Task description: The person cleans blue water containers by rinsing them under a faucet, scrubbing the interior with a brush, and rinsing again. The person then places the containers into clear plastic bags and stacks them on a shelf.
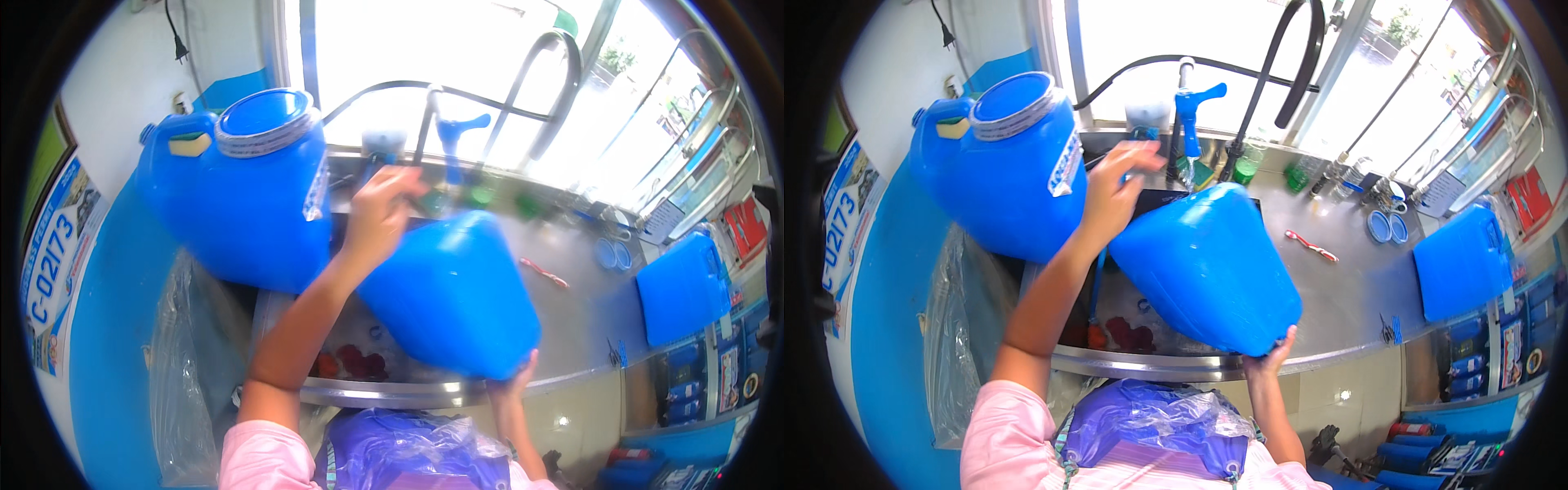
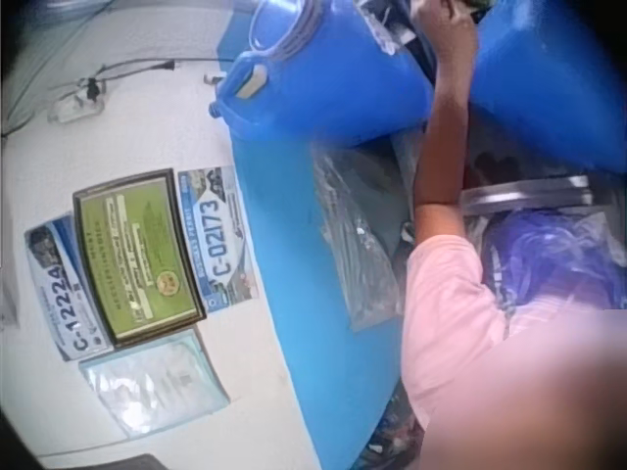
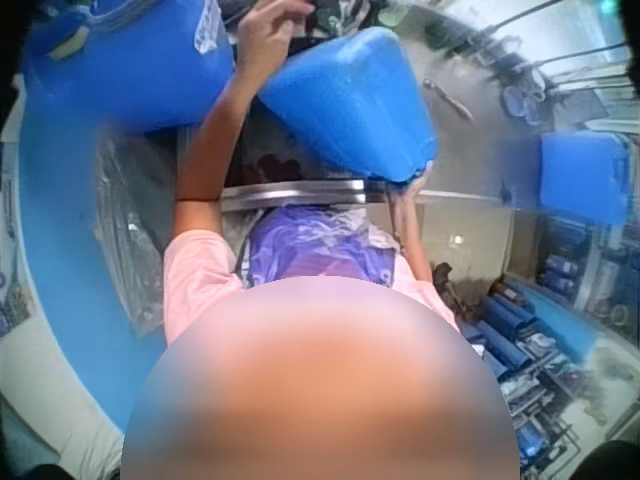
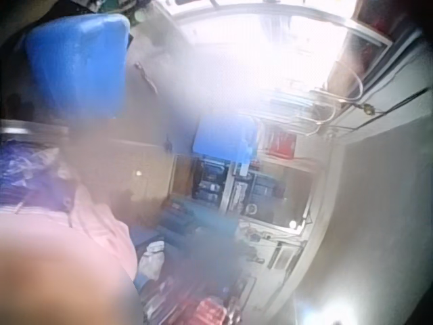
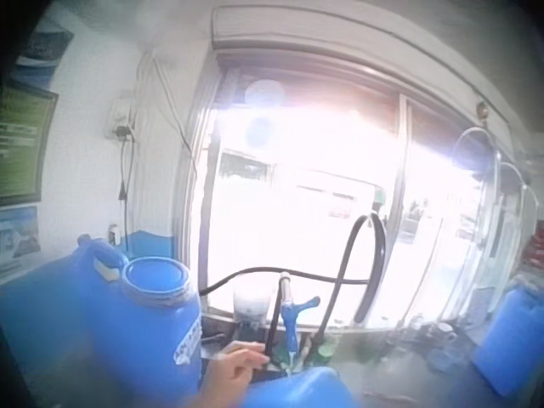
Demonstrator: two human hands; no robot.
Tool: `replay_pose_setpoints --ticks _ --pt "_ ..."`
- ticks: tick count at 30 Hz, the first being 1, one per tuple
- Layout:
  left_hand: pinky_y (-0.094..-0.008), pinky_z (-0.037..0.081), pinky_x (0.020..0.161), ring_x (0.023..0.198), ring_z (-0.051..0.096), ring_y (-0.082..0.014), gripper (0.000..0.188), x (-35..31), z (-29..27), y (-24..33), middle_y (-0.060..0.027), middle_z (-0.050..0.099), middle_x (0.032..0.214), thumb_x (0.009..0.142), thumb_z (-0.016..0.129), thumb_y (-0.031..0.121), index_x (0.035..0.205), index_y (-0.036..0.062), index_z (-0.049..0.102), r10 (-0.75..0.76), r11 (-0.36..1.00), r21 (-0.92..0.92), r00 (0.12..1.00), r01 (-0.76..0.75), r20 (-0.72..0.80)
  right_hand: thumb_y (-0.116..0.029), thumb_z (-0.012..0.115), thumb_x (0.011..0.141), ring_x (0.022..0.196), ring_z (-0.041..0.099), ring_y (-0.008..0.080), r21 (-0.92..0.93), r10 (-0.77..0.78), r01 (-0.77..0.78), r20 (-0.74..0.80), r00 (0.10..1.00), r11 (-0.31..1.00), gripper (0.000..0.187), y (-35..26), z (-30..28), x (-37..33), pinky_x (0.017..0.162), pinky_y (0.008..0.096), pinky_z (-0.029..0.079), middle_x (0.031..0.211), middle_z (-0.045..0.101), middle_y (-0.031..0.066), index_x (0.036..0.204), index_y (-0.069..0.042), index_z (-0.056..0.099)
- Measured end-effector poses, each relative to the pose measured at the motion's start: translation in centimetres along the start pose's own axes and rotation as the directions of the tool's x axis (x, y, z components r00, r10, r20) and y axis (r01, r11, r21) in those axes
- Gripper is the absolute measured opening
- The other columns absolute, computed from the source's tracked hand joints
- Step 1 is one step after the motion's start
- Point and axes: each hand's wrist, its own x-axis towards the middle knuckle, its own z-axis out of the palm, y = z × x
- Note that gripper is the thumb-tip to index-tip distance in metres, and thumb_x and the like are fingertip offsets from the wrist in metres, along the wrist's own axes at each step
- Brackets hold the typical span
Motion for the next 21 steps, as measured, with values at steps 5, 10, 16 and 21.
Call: replay_pose_setpoints --ticks 5,10,16,21 --pt "-0.0269 0.047 0.074 0.080 0.057 -0.0148 0.026 -13.2 3.0 -10.0 -0.0028 0.059 0.093 0.076 0.045 -0.007 0.092 0.0063 0.061 -0.740 0.663 -0.318 0.658 0.678 -0.139 -0.067 0.047 0.086 0.110 0.058 0.0343 0.361 -0.021 -0.014 0.093 0.995 0.932 0.075 -5.7 -6.4 -3.1 0.083 0.0501 0.055 0.134 0.051 0.0127 0.138 -0.013 0.041" --pt "-0.0395 0.042 0.084 0.097 0.054 -0.0199 0.034 -19.1 11.2 -14.9 -0.0052 0.060 0.107 0.094 0.048 0.039 0.117 0.0165 0.057 -0.824 -0.145 -0.290 0.047 0.946 0.565 -0.057 0.047 0.090 0.109 0.058 0.0345 0.617 0.022 -0.066 0.079 0.997 0.784 0.062 -5.7 -13.6 -5.9 0.085 0.0510 0.055 0.127 0.055 0.0138 0.129 -0.010 0.050" --pt "-0.0422 0.047 0.093 0.105 0.059 -0.0270 0.047 -14.0 11.5 -14.3 -0.0093 0.062 0.116 0.095 0.047 0.044 0.126 0.0086 0.055 -0.532 -0.214 -0.747 0.566 0.630 0.630 -0.061 0.046 0.089 0.113 0.056 0.0344 0.594 -0.088 -0.155 0.360 0.929 0.790 0.068 -7.4 -13.0 -7.9 0.089 0.0520 0.051 0.130 0.054 0.0150 0.133 -0.009 0.047" --pt "-0.0390 0.046 0.098 0.115 0.055 -0.0238 0.042 -14.4 11.2 -13.6 -0.0119 0.058 0.124 0.097 0.049 0.027 0.132 0.0029 0.049 -0.348 0.539 -0.656 0.849 0.528 0.398 -0.072 0.046 0.085 0.120 0.051 0.0337 0.148 0.029 -0.041 0.082 0.996 0.988 0.086 -13.9 -5.8 -9.0 0.098 0.0518 0.045 0.136 0.048 0.0168 0.141 -0.007 0.039"
